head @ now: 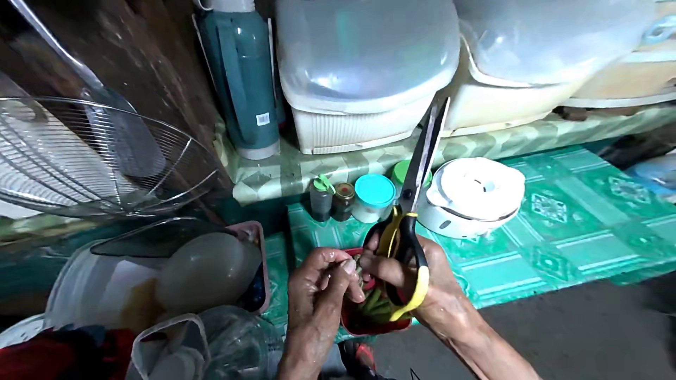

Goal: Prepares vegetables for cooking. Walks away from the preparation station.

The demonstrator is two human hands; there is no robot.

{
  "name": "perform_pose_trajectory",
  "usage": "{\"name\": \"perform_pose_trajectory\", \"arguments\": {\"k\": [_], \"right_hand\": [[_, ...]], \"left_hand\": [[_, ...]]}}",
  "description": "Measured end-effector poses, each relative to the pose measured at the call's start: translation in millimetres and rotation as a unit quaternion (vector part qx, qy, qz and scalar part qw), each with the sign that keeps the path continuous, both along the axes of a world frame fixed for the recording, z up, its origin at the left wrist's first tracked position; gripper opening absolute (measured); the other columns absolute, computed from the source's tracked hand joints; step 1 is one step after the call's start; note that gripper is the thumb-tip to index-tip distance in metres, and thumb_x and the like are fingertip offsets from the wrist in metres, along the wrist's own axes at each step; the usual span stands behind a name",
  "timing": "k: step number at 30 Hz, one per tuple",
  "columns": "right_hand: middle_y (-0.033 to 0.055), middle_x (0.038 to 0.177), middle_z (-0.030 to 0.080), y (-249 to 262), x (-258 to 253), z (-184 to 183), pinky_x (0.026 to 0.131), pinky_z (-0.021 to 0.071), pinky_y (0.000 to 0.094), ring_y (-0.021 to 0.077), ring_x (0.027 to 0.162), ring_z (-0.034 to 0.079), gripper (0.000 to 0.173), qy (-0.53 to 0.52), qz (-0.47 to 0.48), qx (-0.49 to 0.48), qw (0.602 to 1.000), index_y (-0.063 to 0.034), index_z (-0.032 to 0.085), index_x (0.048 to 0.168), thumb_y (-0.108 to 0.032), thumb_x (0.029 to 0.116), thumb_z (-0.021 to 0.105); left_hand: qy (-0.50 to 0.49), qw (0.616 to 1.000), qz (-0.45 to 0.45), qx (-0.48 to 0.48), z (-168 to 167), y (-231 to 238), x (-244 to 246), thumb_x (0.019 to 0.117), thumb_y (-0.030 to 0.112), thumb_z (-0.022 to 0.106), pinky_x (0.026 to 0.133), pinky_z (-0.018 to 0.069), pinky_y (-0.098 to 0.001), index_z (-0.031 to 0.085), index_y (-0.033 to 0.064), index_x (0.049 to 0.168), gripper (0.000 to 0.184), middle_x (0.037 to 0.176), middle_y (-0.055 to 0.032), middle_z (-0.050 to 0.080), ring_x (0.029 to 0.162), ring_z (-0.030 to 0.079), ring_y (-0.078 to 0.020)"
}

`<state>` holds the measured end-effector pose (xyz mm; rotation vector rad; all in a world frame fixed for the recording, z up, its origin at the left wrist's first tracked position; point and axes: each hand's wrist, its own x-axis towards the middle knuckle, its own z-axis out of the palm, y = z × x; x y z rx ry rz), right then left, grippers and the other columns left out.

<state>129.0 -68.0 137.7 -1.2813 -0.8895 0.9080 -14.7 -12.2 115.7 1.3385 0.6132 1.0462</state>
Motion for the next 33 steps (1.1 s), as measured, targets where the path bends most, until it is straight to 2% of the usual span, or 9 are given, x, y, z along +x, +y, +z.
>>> {"name": "perform_pose_trajectory", "arguments": {"k": [4,7,10,13,17,22,28,31,33], "right_hand": [[0.0019,0.066,0.065,1.9,8.3,-1.5,0.047,0.0495,0.0192,0.0078,0.053,0.060,0.011,-0.016,0.043,-0.040,0.998,-0.0108,0.066,0.088,-0.009,0.0797,0.073],[0.0036,0.067,0.065,3.7,6.9,-4.1,0.048,0.0494,0.0187,0.0073,0.055,0.060,0.009,0.035,0.076,-0.013,0.996,-0.0105,0.067,0.087,-0.011,0.0800,0.073],[0.0030,0.068,0.065,4.8,5.5,-6.8,0.049,0.0514,0.0193,0.0065,0.055,0.061,0.014,0.095,0.062,0.003,0.994,-0.0120,0.068,0.091,-0.017,0.0804,0.076],[0.0055,0.070,0.067,5.1,5.1,-9.5,0.050,0.0544,0.0214,0.0090,0.056,0.064,0.013,0.123,0.058,0.008,0.991,-0.0110,0.068,0.092,-0.012,0.0811,0.076],[0.0058,0.072,0.067,5.7,4.9,-14.2,0.052,0.0553,0.0217,0.0100,0.058,0.064,0.013,0.109,0.053,0.013,0.993,-0.0103,0.067,0.092,-0.008,0.0822,0.074],[-0.0006,0.070,0.065,4.7,3.3,-14.9,0.052,0.0518,0.0175,0.0047,0.059,0.062,0.017,0.017,0.024,0.040,0.999,-0.0122,0.066,0.090,-0.003,0.0779,0.073],[0.0003,0.069,0.065,4.0,9.7,-11.2,0.049,0.0509,0.0182,0.0063,0.058,0.062,0.015,-0.016,0.019,0.032,0.999,-0.0118,0.065,0.088,-0.003,0.0783,0.071],[0.0031,0.070,0.067,3.6,15.0,-9.3,0.050,0.0512,0.0187,0.0079,0.059,0.063,0.013,0.024,0.055,0.011,0.998,-0.0102,0.064,0.090,-0.003,0.0798,0.068],[0.0048,0.072,0.068,3.0,17.3,-12.1,0.052,0.0522,0.0195,0.0090,0.061,0.065,0.011,0.054,0.076,0.003,0.996,-0.0095,0.065,0.091,-0.005,0.0816,0.067]], "left_hand": [[0.038,0.998,0.019,0.039,-2.1,7.1,-4.8,0.0974,0.003,0.056,0.062,0.0580,-0.0235,0.071,0.0045,0.095,0.015,0.069,-0.0025,0.066,0.061,0.065,-0.0104],[0.054,0.997,0.005,0.048,-0.4,4.6,-3.1,0.1009,0.006,0.055,0.067,0.0622,-0.0251,0.071,0.0025,0.104,0.017,0.082,-0.0021,0.071,0.068,0.070,-0.0101],[0.050,0.997,-0.007,0.062,0.4,2.5,-3.5,0.0949,0.015,0.070,0.071,0.0616,-0.0225,0.073,0.0023,0.117,0.026,0.098,-0.0020,0.070,0.077,0.069,-0.0077],[0.050,0.997,-0.014,0.054,-2.8,5.2,-5.2,0.0889,0.009,0.075,0.069,0.0607,-0.0210,0.073,0.0012,0.119,0.031,0.100,-0.0033,0.068,0.075,0.067,-0.0065],[0.074,0.995,-0.026,0.066,-0.4,8.5,-7.3,0.0880,0.002,0.071,0.072,0.0626,-0.0212,0.073,-0.0011,0.117,0.030,0.101,-0.0050,0.068,0.080,0.070,-0.0074],[0.171,0.978,0.028,0.118,0.5,5.3,0.4,0.0813,0.004,0.067,0.063,0.0551,-0.0131,0.077,-0.0008,0.103,0.024,0.085,-0.0005,0.066,0.071,0.063,0.0006],[0.200,0.975,0.014,0.095,-0.1,6.1,-1.0,0.0873,0.002,0.066,0.060,0.0550,-0.0136,0.076,0.0008,0.090,0.010,0.077,-0.0003,0.065,0.064,0.063,-0.0004],[0.163,0.982,0.002,0.095,-1.7,6.4,-3.5,0.0891,0.002,0.063,0.068,0.0583,-0.0175,0.075,0.0031,0.092,0.012,0.087,-0.0007,0.070,0.074,0.067,-0.0027],[0.197,0.970,0.037,0.134,-2.1,3.5,-2.6,0.0880,0.003,0.064,0.073,0.0568,-0.0176,0.074,0.0051,0.093,0.012,0.098,-0.0016,0.072,0.084,0.067,-0.0026]]}}
